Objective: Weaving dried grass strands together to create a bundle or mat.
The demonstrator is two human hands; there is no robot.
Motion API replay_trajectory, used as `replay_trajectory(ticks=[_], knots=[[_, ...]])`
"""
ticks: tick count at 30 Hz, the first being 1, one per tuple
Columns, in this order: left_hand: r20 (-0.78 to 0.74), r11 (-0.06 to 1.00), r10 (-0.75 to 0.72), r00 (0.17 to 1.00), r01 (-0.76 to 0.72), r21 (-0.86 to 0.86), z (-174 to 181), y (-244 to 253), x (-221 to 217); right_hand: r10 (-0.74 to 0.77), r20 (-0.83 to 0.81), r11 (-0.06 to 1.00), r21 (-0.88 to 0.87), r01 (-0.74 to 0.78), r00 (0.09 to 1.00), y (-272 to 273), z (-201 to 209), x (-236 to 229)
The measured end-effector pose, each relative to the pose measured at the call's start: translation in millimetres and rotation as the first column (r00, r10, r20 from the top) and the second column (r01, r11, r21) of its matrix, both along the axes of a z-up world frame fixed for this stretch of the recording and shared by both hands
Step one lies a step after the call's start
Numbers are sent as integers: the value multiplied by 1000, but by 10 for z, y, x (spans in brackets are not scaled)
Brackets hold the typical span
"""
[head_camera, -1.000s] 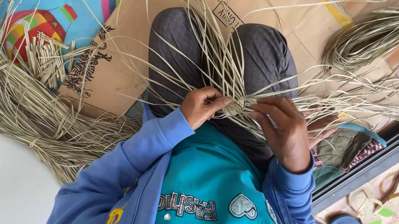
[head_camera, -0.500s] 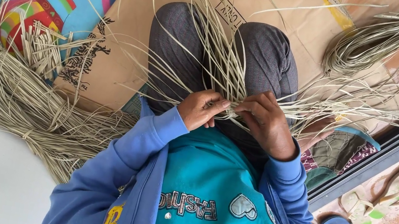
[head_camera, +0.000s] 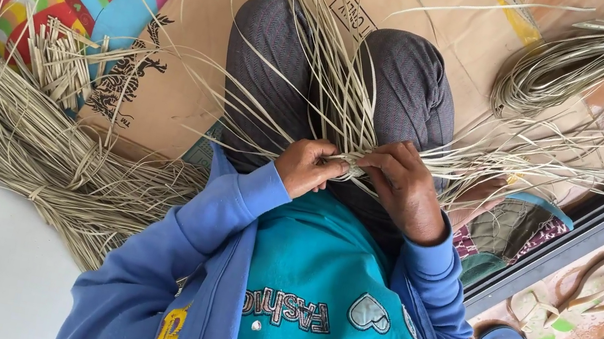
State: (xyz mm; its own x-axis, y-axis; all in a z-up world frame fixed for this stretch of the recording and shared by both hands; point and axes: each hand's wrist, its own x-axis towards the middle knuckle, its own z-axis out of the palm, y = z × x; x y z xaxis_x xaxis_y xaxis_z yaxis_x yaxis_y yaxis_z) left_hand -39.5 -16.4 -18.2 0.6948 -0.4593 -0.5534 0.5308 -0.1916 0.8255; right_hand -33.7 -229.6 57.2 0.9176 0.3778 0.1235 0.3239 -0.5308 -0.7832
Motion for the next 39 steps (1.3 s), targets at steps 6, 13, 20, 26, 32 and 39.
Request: replay_trajectory(ticks=[6,13,20,26,32,39], knots=[[114,997,24,993,-32,69,55,-26,4,-11,10,1000,7,11,1000,37,15,0],[282,985,-29,959,-21,174,-40,21,-84,0,15,1000,13,0,1000,38,-42,-10],[29,995,77,997,-75,-69,491,271,186,3,32,1000,24,-4,999,30,-38,3],[277,996,67,959,-81,38,716,277,264,-10,19,1000,28,9,1000,31,9,16],[360,997,-5,933,-24,76,621,209,229,-15,49,999,41,13,999,17,83,54],[280,999,32,959,-39,19,412,66,178,-23,27,1000,17,22,999,-62,21,3]])
